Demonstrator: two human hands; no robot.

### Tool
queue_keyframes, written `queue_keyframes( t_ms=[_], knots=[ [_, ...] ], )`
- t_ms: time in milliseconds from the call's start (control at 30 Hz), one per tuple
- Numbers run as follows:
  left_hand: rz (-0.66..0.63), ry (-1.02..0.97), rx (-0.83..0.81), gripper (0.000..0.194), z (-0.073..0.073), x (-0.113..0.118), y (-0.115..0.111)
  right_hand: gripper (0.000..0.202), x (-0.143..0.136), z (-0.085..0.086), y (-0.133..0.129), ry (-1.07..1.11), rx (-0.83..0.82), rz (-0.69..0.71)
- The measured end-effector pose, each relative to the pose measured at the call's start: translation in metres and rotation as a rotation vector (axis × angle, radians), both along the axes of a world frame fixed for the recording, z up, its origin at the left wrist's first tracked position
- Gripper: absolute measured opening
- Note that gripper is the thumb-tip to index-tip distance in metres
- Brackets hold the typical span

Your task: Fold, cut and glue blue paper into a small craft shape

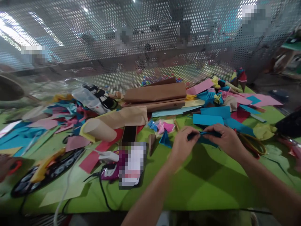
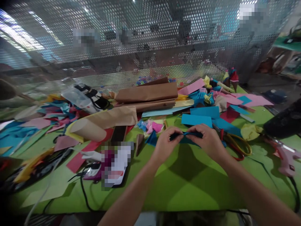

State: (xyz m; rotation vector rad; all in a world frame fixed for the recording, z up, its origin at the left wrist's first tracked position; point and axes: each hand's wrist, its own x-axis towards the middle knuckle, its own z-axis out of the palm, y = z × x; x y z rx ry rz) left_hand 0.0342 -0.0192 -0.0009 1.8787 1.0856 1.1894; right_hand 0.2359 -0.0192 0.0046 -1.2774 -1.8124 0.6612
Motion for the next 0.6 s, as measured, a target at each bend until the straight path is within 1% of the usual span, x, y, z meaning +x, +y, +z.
queue_keyframes(
  t_ms=[67,200,467,600],
  knots=[
    [0.0,-0.014,-0.013,0.004,-0.0004,0.0002,0.0002,0.027,-0.0004,0.0001,-0.0007,0.002,0.0,-0.02],
    [0.017,-0.057,-0.048,0.003,-0.0011,0.002,-0.0011,0.023,-0.001,-0.0004,-0.001,0.009,0.015,-0.018],
    [0.038,-0.107,-0.094,0.002,-0.0035,0.0046,-0.0018,0.022,-0.003,0.0019,-0.0018,0.025,0.01,-0.026],
    [0.043,-0.101,-0.073,0.004,-0.0032,0.0044,-0.002,0.02,-0.004,0.0031,-0.0028,0.034,0.017,-0.02]
  ],
)
